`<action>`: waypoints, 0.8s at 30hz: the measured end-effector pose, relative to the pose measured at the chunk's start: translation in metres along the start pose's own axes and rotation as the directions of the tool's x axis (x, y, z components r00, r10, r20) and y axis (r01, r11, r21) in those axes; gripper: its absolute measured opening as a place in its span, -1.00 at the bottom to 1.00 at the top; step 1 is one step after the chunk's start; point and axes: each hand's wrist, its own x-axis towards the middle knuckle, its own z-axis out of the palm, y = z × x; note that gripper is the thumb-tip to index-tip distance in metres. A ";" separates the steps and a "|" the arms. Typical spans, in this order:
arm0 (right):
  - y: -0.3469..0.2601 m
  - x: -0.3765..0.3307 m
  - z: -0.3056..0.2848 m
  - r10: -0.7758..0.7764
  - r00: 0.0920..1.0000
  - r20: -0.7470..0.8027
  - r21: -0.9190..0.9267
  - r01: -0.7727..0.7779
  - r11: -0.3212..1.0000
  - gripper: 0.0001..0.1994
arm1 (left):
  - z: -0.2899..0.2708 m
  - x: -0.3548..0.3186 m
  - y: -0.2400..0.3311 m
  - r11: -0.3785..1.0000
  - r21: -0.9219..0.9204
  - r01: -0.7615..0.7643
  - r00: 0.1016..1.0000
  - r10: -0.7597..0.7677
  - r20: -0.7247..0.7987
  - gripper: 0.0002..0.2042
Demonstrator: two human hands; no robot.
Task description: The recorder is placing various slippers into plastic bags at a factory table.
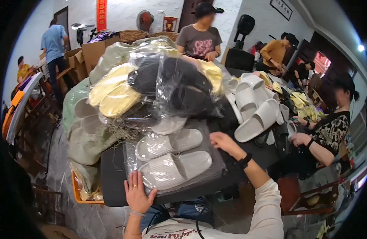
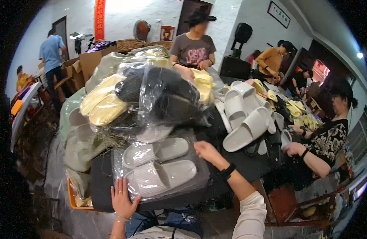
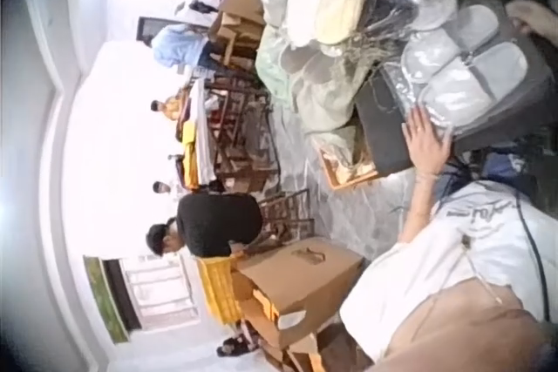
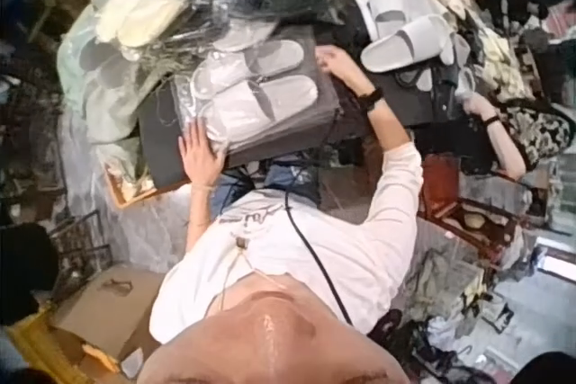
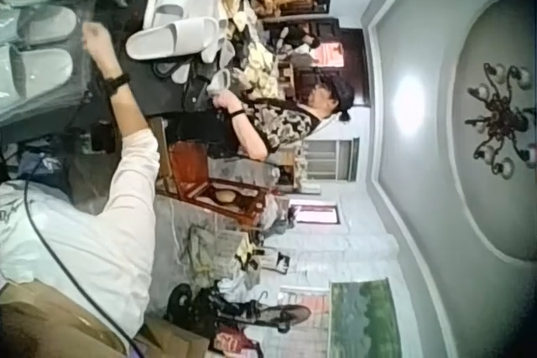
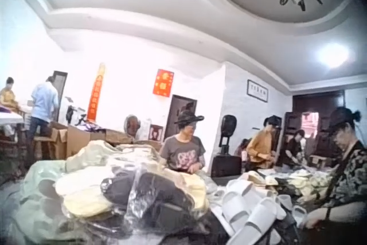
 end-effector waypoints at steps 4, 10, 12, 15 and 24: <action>0.030 -0.030 0.002 0.138 0.979 0.147 -0.005 -0.139 0.990 -0.61 | 0.001 0.005 0.000 1.000 0.002 -0.013 0.999 0.013 0.031 -0.17; -0.003 -0.036 0.034 -0.102 0.924 0.369 0.453 -0.083 0.888 -0.74 | -0.002 -0.001 -0.007 0.998 0.064 0.015 0.996 -0.020 0.087 -0.16; -0.022 -0.033 0.029 -0.062 0.891 0.449 0.669 -0.289 0.685 -0.80 | 0.001 -0.001 -0.008 0.997 0.076 0.000 0.996 -0.007 0.093 -0.16; -0.032 -0.021 0.022 -0.070 0.777 0.626 0.181 -0.057 0.982 -0.77 | 0.001 0.002 -0.005 0.996 0.089 -0.001 0.995 -0.008 0.099 -0.15; -0.051 -0.021 0.037 0.167 0.783 0.599 -0.144 -0.100 0.985 -0.59 | 0.002 0.003 -0.002 0.999 0.035 -0.039 0.998 0.038 0.041 -0.17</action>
